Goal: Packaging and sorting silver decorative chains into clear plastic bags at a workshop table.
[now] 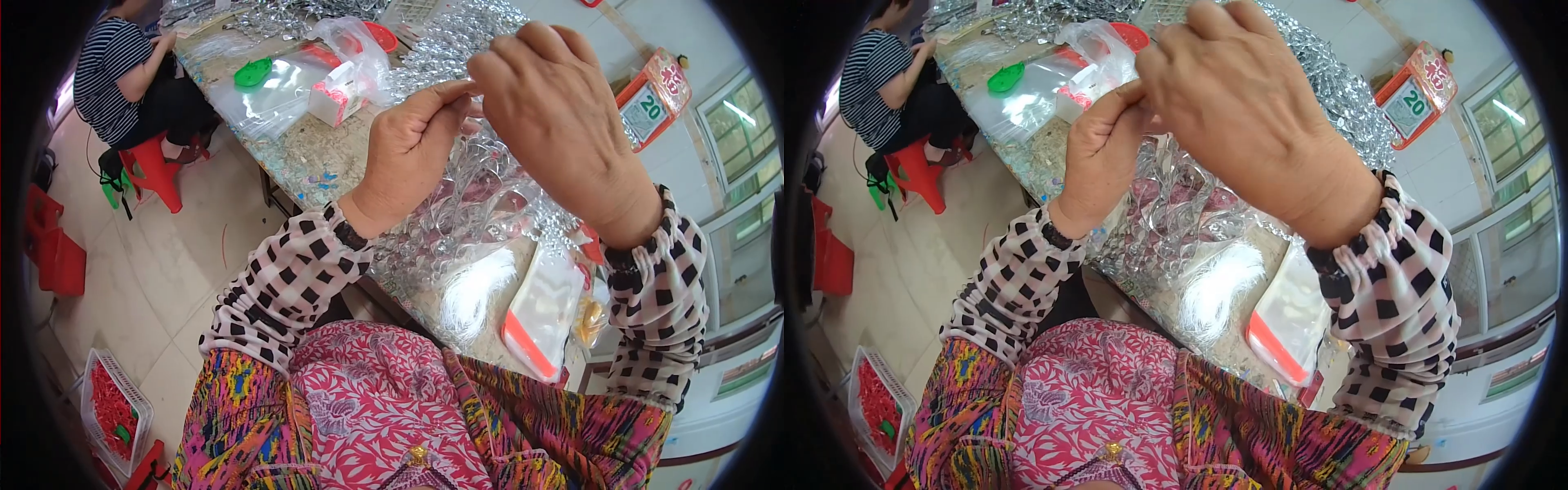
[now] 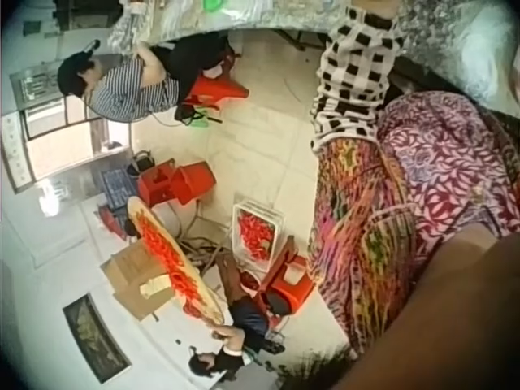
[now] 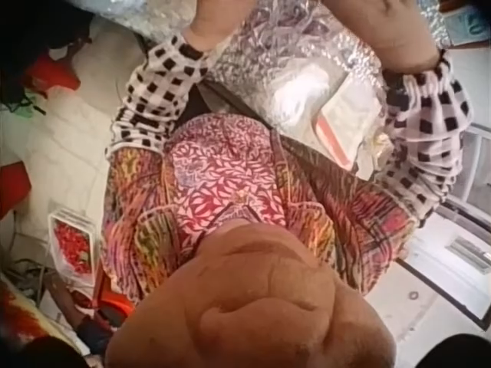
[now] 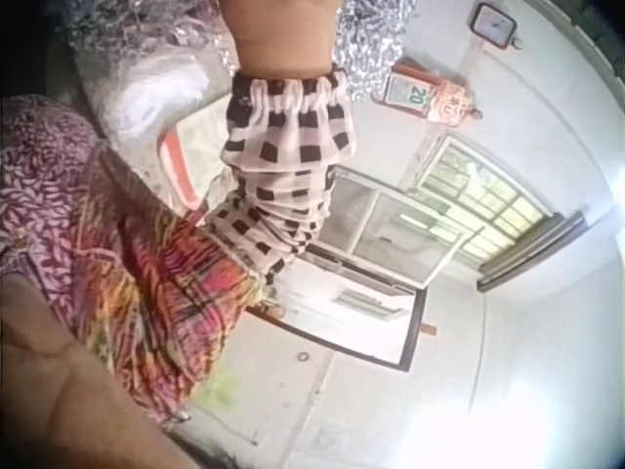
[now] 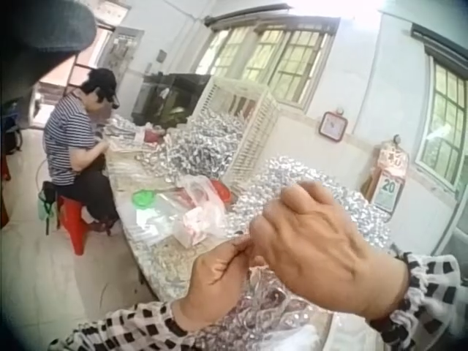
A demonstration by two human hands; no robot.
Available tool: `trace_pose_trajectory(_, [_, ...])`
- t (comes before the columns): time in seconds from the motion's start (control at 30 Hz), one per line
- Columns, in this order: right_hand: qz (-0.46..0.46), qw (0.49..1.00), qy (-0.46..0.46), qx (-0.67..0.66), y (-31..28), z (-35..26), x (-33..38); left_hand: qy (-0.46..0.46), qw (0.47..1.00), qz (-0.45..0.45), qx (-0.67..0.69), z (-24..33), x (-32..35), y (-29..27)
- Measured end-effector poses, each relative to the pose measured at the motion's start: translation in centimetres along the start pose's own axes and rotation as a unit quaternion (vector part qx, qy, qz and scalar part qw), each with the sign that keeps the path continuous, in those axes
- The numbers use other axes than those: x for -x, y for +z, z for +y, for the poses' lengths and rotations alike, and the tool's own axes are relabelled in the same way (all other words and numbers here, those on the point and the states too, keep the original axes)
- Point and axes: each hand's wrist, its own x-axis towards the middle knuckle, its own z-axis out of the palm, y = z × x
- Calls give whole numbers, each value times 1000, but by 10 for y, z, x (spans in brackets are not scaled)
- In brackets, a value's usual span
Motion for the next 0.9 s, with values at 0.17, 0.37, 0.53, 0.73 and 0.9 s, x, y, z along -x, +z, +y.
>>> trace_pose_trajectory(0.17, [19,987,110,-118,6,17,25,-43,995,-44,84,5,-4,9])
trace_pose_trajectory(0.37, [78,873,396,-275,21,67,107,-60,994,-42,83,0,-10,26])
trace_pose_trajectory(0.53, [156,774,521,-324,13,91,224,-64,994,-43,77,-10,-13,51])
trace_pose_trajectory(0.73, [249,566,716,-323,-10,70,373,-68,993,-22,95,-23,-17,73])
trace_pose_trajectory(0.9, [170,500,819,-221,-38,-6,481,-77,990,-60,98,-30,-15,96])
